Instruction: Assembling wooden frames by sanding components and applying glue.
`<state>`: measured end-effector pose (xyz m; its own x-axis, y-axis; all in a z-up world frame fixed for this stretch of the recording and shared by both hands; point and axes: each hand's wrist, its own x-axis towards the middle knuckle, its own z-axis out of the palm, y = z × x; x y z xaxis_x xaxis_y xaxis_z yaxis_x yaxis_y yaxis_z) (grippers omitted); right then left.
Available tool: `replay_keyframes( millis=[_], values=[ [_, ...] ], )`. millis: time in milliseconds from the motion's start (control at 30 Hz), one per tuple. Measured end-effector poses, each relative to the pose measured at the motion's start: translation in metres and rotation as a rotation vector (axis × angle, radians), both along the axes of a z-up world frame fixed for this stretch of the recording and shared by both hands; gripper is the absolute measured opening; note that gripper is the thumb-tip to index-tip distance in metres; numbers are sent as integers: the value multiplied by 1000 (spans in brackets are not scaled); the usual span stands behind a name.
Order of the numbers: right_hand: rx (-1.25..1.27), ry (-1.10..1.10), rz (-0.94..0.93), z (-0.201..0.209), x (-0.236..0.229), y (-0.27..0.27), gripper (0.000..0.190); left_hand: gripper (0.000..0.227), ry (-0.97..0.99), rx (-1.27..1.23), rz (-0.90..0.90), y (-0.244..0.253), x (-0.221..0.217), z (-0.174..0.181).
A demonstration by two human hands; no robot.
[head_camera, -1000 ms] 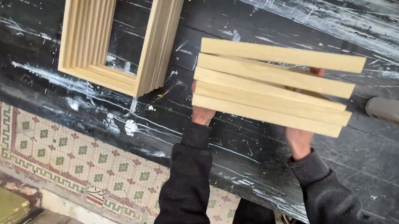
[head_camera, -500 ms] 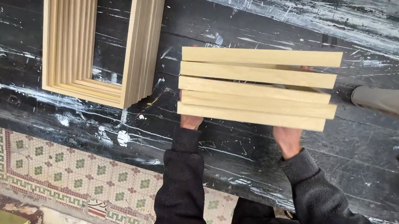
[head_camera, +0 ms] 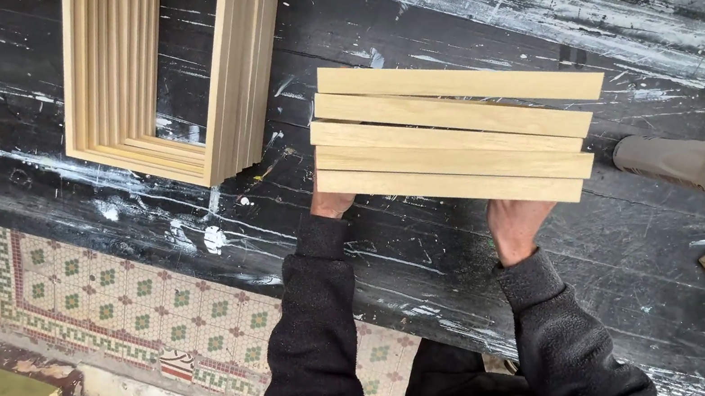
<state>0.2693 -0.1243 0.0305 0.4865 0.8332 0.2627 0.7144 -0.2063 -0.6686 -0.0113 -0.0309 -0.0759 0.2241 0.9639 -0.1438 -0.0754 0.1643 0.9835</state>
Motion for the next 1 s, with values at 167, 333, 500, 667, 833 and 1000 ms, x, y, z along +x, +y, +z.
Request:
replay_keyframes(
  millis=[167,333,500,667,833,1000],
  values=[
    [65,-133,8,-26,9,-14,27,94,-47,-24,10,-6,-4,-17],
    [49,-175,51,13,-5,7,33,97,-61,6,-9,0,-5,-14],
    [-399,-56,108,-87,30,-36,28,87,-62,97,17,-1,-4,-10],
    [-293,53,223,-61,43,-18,30,55,261,116,-88,11,4,9],
    [-424,116,284,-54,60,-12,29,49,333,130,-43,21,22,36],
    [-367,-5,395,-79,77,-28,23,38,336,103,-11,22,33,39]
  ],
)
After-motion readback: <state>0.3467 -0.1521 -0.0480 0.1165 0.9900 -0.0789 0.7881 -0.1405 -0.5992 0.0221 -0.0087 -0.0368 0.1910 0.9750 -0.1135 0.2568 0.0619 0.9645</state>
